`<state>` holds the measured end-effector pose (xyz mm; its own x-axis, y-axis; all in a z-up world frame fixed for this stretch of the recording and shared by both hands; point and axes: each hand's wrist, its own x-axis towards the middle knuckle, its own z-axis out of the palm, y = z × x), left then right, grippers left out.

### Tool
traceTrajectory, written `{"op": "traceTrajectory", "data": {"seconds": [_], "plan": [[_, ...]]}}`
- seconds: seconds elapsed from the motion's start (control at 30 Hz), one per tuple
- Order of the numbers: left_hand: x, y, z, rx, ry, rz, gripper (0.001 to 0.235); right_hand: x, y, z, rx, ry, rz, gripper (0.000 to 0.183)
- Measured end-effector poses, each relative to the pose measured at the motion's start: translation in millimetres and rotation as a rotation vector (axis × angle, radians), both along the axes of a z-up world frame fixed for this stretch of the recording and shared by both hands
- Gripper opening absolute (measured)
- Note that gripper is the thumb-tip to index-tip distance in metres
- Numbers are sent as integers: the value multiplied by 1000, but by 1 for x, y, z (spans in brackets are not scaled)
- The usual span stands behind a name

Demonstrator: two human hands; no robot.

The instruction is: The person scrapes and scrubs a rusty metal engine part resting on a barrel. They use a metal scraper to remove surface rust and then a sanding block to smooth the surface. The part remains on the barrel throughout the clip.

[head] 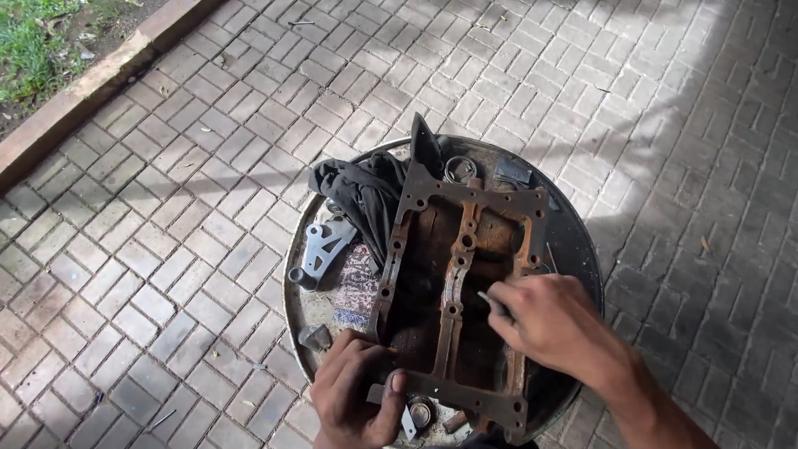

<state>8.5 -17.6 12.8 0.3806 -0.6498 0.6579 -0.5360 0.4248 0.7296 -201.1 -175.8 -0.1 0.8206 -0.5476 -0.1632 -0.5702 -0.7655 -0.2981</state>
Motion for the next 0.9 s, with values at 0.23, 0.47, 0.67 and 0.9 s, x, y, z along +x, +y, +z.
{"op": "traceTrajectory", "data": {"seconds": [0.23, 0.47, 0.67, 0.9], "plan": [[3, 2, 2, -17, -18, -57, 25, 16, 3, 5, -1, -162, 28, 42], [3, 2, 1, -22, -38, -44, 24, 30, -2, -11, -202, -128, 74, 46], [4, -1, 1, -51, -51, -42, 21, 23, 5, 43, -34, 61, -13, 47], [3, 0, 5, -41, -58, -43, 22, 36, 18, 46, 219, 337, -288, 45]]}}
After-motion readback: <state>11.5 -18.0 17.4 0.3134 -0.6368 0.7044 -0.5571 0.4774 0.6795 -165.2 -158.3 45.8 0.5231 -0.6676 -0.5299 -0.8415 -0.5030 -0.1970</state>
